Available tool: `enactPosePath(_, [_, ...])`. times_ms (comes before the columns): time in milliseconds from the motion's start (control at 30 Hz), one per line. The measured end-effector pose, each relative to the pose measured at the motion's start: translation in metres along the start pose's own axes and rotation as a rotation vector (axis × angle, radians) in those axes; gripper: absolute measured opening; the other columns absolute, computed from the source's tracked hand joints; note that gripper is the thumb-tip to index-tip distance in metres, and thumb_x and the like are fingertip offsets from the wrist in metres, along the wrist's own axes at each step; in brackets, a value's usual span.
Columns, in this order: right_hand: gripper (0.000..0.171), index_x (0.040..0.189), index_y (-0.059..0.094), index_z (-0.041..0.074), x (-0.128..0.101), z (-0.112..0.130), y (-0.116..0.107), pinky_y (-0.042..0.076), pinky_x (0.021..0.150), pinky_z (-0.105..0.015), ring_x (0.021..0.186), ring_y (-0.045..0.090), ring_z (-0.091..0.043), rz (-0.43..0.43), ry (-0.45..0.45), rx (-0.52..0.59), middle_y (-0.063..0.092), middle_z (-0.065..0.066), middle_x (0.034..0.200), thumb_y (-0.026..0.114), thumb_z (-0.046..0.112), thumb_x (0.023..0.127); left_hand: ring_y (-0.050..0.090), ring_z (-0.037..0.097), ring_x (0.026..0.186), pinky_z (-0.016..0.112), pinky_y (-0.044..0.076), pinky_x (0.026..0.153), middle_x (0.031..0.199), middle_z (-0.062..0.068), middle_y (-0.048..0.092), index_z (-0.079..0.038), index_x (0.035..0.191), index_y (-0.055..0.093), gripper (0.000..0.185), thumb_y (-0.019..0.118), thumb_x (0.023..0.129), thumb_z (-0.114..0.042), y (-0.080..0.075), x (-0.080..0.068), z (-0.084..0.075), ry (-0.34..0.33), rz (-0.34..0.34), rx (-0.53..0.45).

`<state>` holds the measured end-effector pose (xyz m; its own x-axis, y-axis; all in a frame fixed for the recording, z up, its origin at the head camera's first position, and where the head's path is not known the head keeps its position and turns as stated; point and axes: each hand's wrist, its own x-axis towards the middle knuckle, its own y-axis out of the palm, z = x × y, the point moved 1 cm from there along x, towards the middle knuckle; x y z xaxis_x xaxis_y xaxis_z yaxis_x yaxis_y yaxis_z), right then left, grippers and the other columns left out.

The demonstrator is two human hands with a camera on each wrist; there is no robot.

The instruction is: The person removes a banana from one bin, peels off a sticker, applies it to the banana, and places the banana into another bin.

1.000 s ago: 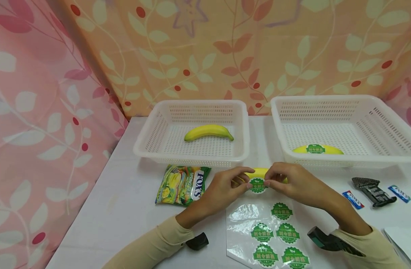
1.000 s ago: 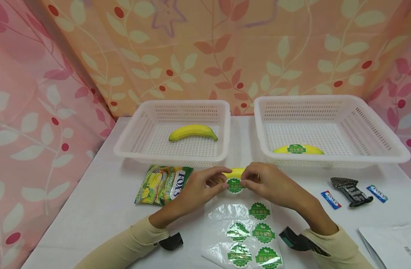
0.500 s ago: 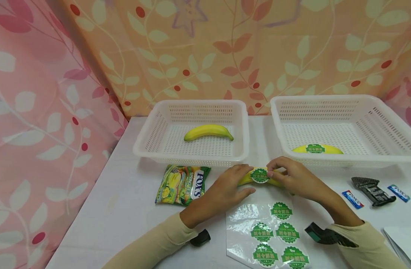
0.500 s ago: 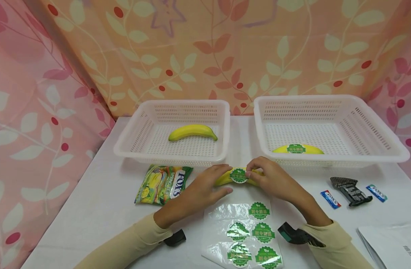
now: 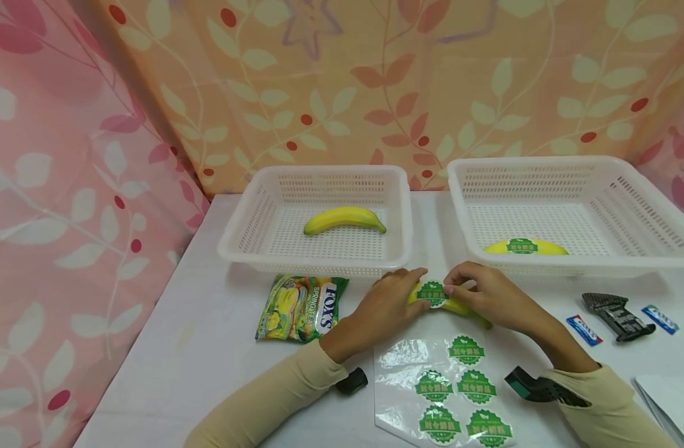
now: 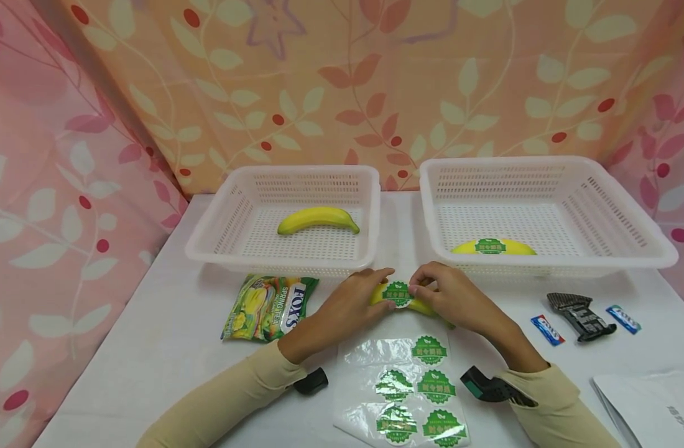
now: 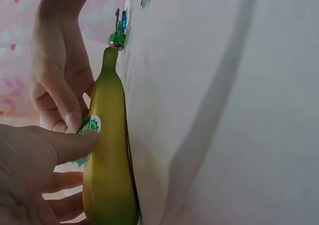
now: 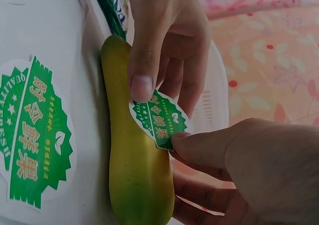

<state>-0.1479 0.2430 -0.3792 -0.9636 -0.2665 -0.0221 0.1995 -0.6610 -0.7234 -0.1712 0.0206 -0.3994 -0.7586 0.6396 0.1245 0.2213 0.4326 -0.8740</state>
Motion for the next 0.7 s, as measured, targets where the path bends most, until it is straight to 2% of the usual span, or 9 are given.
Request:
enactPosePath(167, [0.010, 0.101, 0.070, 0.015, -0.001, 0.000, -0.002, 0.058, 0.082, -0.037, 0.106, 0.065, -0.025, -0.002, -0.005, 0.011, 0.070, -0.006, 0.114, 0.074, 0.025, 0.101, 0.066, 0.016, 0.116, 0.031, 0.054, 0.096, 0.131, 0.003, 0.071, -0.013, 0.155, 0.053, 0.060, 0.074, 0.102, -0.031, -0.001, 0.001, 0.002, -0.024, 0.003, -0.039])
enactPosePath(267, [0.009, 0.099, 0.071, 0.020, -0.003, 0.000, -0.004, 0.059, 0.090, -0.046, 0.118, 0.063, -0.029, 0.004, -0.063, 0.054, 0.069, -0.007, 0.125, 0.079, 0.023, 0.097, 0.066, 0.013, 0.110, 0.028, 0.053, 0.090, 0.131, 0.002, 0.071, -0.014, 0.154, 0.053, 0.059, 0.074, 0.102, -0.031, -0.002, 0.002, 0.004, -0.027, 0.011, -0.054])
enactPosePath(367, [0.014, 0.107, 0.077, 0.024, -0.004, 0.001, -0.003, 0.054, 0.098, -0.062, 0.129, 0.059, -0.035, 0.041, -0.144, 0.073, 0.065, -0.010, 0.137, 0.082, 0.021, 0.094, 0.066, 0.013, 0.111, 0.028, 0.053, 0.091, 0.132, 0.001, 0.071, -0.015, 0.154, 0.053, 0.059, 0.073, 0.102, -0.032, -0.003, 0.002, 0.005, -0.027, 0.026, -0.067])
enactPosePath(433, [0.025, 0.117, 0.079, 0.024, -0.004, 0.002, 0.000, 0.052, 0.100, -0.066, 0.131, 0.058, -0.037, 0.058, -0.176, 0.051, 0.063, -0.011, 0.140, 0.083, 0.020, 0.093, 0.066, 0.014, 0.116, 0.030, 0.053, 0.095, 0.134, 0.001, 0.070, -0.015, 0.154, 0.053, 0.059, 0.073, 0.102, -0.033, -0.003, 0.002, 0.006, -0.027, 0.033, -0.079])
enactPosePath(533, [0.036, 0.127, 0.076, 0.021, -0.002, 0.003, 0.005, 0.051, 0.102, -0.064, 0.129, 0.060, -0.036, 0.044, -0.179, -0.013, 0.064, -0.010, 0.138, 0.085, 0.021, 0.091, 0.065, 0.016, 0.123, 0.033, 0.053, 0.102, 0.137, 0.002, 0.070, -0.015, 0.154, 0.053, 0.058, 0.073, 0.102, -0.033, -0.004, 0.002, 0.006, -0.022, 0.036, -0.094])
enactPosePath(600, [0.039, 0.126, 0.075, 0.017, -0.001, 0.003, 0.009, 0.051, 0.103, -0.061, 0.126, 0.061, -0.034, 0.021, -0.170, -0.053, 0.066, -0.009, 0.134, 0.087, 0.020, 0.089, 0.065, 0.016, 0.125, 0.033, 0.052, 0.104, 0.139, 0.002, 0.069, -0.015, 0.153, 0.054, 0.057, 0.073, 0.102, -0.033, -0.004, 0.002, 0.007, -0.018, 0.035, -0.099])
enactPosePath(700, [0.040, 0.125, 0.075, 0.016, 0.001, 0.001, 0.012, 0.049, 0.105, -0.060, 0.122, 0.062, -0.031, 0.005, -0.150, -0.097, 0.067, -0.006, 0.130, 0.089, 0.021, 0.088, 0.065, 0.013, 0.119, 0.030, 0.052, 0.099, 0.138, 0.003, 0.069, -0.016, 0.150, 0.056, 0.053, 0.073, 0.103, -0.033, -0.005, 0.002, 0.007, -0.017, 0.035, -0.106])
